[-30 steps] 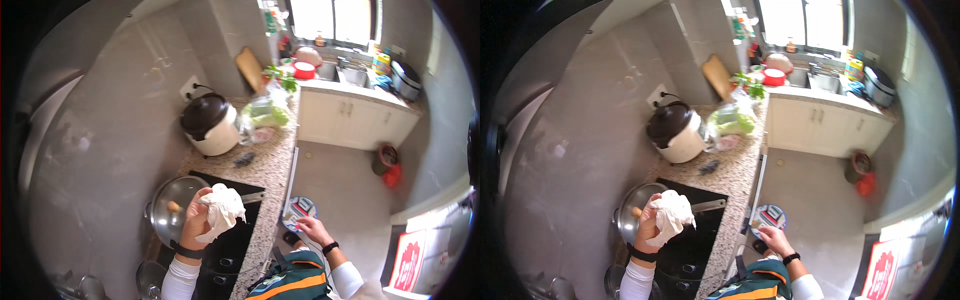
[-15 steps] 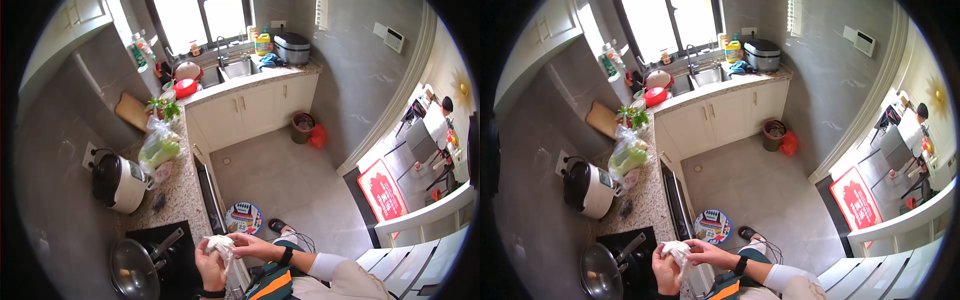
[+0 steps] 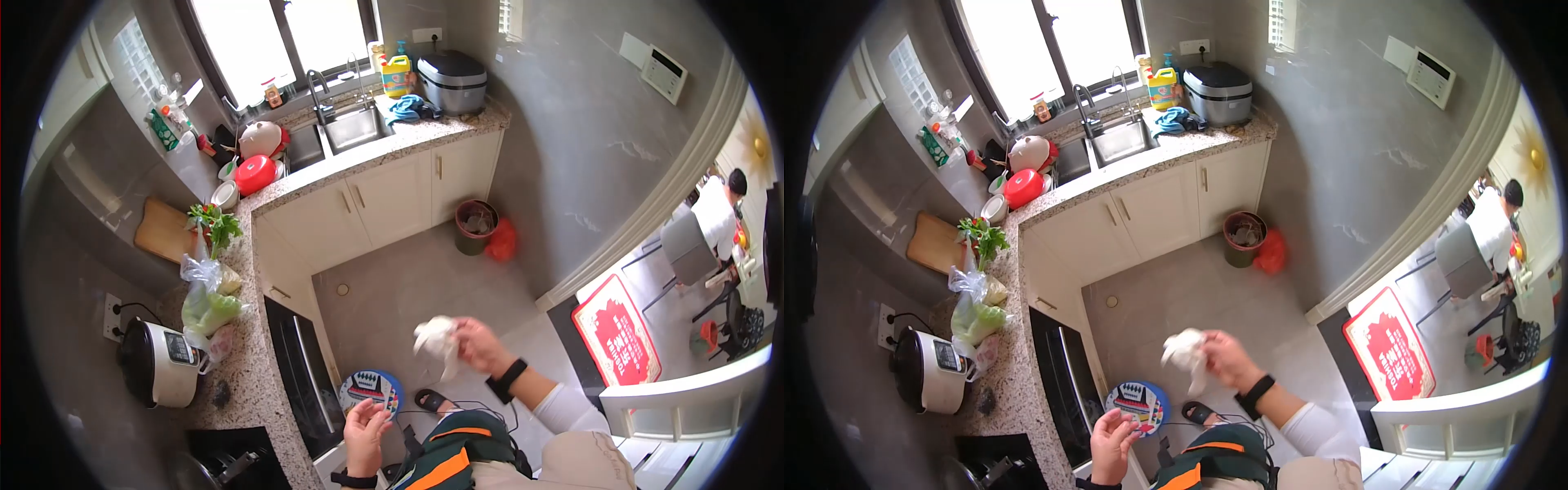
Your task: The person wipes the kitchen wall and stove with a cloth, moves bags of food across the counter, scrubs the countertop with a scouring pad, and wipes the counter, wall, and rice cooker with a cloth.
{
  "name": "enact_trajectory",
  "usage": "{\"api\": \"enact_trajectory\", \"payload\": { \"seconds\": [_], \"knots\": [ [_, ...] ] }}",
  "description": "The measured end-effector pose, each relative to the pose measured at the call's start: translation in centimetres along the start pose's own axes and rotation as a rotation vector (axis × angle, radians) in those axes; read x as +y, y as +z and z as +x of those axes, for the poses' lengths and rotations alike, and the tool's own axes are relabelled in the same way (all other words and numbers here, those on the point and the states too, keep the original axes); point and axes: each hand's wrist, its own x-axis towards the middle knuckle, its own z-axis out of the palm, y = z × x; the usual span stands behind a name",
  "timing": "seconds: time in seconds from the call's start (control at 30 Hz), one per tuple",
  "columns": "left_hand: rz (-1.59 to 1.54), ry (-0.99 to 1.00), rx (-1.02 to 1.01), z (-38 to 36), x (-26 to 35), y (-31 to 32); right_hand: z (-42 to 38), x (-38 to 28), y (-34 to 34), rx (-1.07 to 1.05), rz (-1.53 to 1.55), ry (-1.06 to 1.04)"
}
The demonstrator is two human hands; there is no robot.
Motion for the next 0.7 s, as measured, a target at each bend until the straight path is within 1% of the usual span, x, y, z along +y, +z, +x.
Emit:
{"api": "enact_trajectory", "payload": {
  "seconds": [0.07,0.1,0.13,0.2,0.27,0.33,0.37,0.4,0.43,0.47,0.5,0.53,0.57,0.6,0.63,0.67,0.7],
  "knots": [
    [-0.016,-0.061,0.053,0.2,-0.6,-0.3,3.8,-6.4,-2.3,0.099,-0.126,-0.184],
    [-0.031,-0.078,0.07,0.3,-1.4,-1.4,6.1,-9.8,-3.3,0.176,-0.21,-0.279],
    [-0.046,-0.099,0.087,0.4,-2.3,-2.9,8.5,-12.7,-4.1,0.176,-0.164,-0.427],
    [-0.046,-0.138,0.197,0.0,-3.0,-5.3,12.3,-17.5,-6.3,0.314,-0.291,-0.607],
    [-0.074,-0.108,0.222,-2.4,-3.0,-7.9,14.5,-19.5,-9.3,0.556,-0.586,-0.67],
    [-0.046,-0.143,0.387,-4.0,-3.1,-9.7,20.3,-18.1,-20.1,0.553,-0.945,-0.796],
    [-0.068,-0.136,0.477,-4.8,-3.2,-9.9,17.7,-16.1,-19.2,0.716,-1.027,-0.825],
    [-0.077,-0.138,0.486,-5.4,-3.9,-10.7,17.4,-14.3,-21.5,0.658,-0.988,-0.545],
    [-0.142,-0.143,0.527,-6.3,-4.8,-11.6,15.3,-12.7,-21.8,0.511,-0.945,-0.323],
    [-0.211,-0.146,0.571,-7.0,-5.5,-12.1,13.1,-10.2,-21.9,0.423,-0.824,-0.241],
    [-0.263,-0.175,0.584,-7.6,-5.7,-11.9,12.7,-7.0,-23.8,0.412,-0.951,-0.277],
    [-0.29,-0.165,0.618,-7.6,-6.2,-11.5,11.4,-4.5,-25.9,0.332,-0.825,-0.018],
    [-0.274,-0.176,0.594,-7.4,-6.9,-11.2,9.8,-2.6,-27.3,0.255,-0.869,0.105],
    [-0.268,-0.169,0.598,-7.5,-7.3,-11.1,9.4,-0.4,-31.1,0.071,-0.874,0.18],
    [-0.227,-0.175,0.622,-7.8,-7.9,-10.8,9.4,2.3,-33.9,0.064,-0.75,0.287],
    [-0.202,-0.179,0.663,-7.9,-8.4,-10.0,9.5,3.2,-32.7,0.137,-1.197,0.439],
    [-0.181,-0.149,0.693,-8.2,-9.0,-9.4,9.4,4.3,-33.7,0.05,-1.019,0.461]
  ]
}}
